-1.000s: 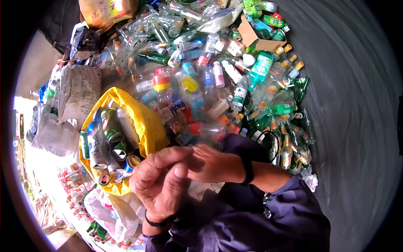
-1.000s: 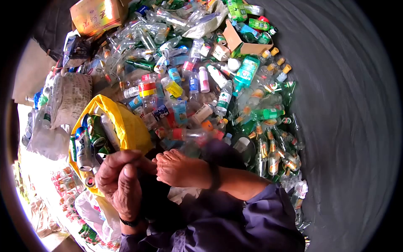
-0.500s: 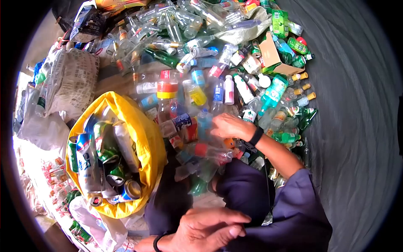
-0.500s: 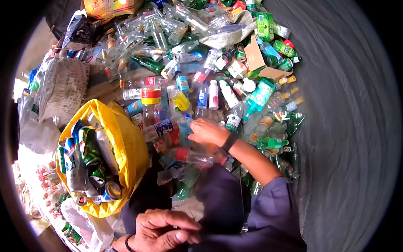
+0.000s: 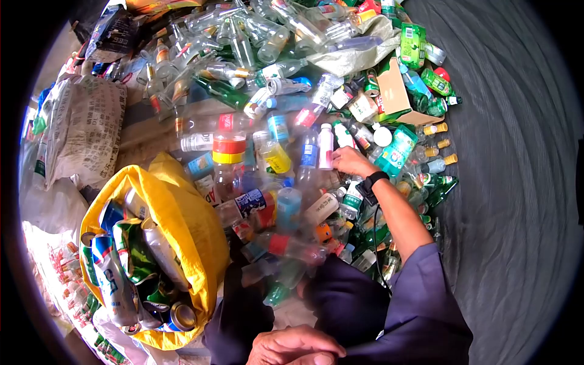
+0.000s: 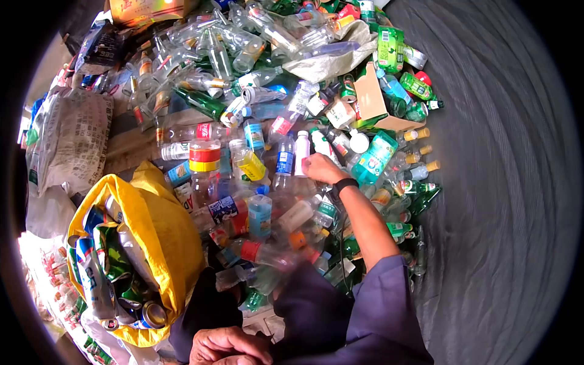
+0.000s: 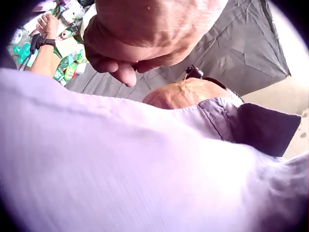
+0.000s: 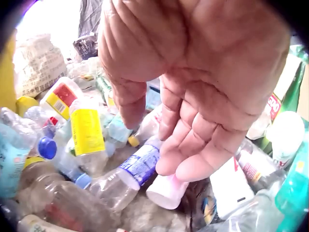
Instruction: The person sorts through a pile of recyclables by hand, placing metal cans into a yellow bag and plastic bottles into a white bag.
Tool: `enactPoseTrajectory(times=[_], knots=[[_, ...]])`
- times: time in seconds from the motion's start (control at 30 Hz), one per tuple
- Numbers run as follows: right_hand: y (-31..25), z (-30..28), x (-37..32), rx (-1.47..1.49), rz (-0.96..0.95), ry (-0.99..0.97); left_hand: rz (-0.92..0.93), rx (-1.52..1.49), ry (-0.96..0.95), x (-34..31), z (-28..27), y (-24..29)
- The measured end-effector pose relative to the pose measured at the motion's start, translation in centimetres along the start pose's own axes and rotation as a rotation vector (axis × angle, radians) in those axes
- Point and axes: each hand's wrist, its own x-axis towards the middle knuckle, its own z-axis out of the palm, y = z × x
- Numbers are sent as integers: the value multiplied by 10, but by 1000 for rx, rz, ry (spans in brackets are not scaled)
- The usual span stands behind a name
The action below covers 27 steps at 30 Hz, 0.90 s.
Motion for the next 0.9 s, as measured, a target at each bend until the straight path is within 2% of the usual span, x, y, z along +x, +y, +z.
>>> enactPoseTrajectory(times=[0.1,0.2,0.27,0.3,0.43,0.57,0.63,0.7,0.77,0.83,0.9], knots=[[26,-18,22,-14,51,170,-26,-37,36,7,-1,5],[55,-47,52,-149,-24,404,-31,-56,61,15,-4,9],[54,-68,59,-145,15,586,-22,-103,86,22,-5,13],[47,-82,56,-160,33,617,-22,-104,89,24,-5,14],[57,-124,81,-82,58,672,-32,-126,135,34,-9,19],[67,-142,108,-26,20,748,-76,-80,129,46,-14,30],[74,-144,122,65,32,709,-79,-99,126,52,-17,33],[81,-141,133,133,73,771,-93,-89,132,58,-19,38],[87,-142,146,139,92,737,-94,-97,141,64,-20,41],[78,-140,148,154,99,819,-120,-111,149,69,-22,45],[77,-141,150,151,127,810,-108,-99,132,74,-24,46]])
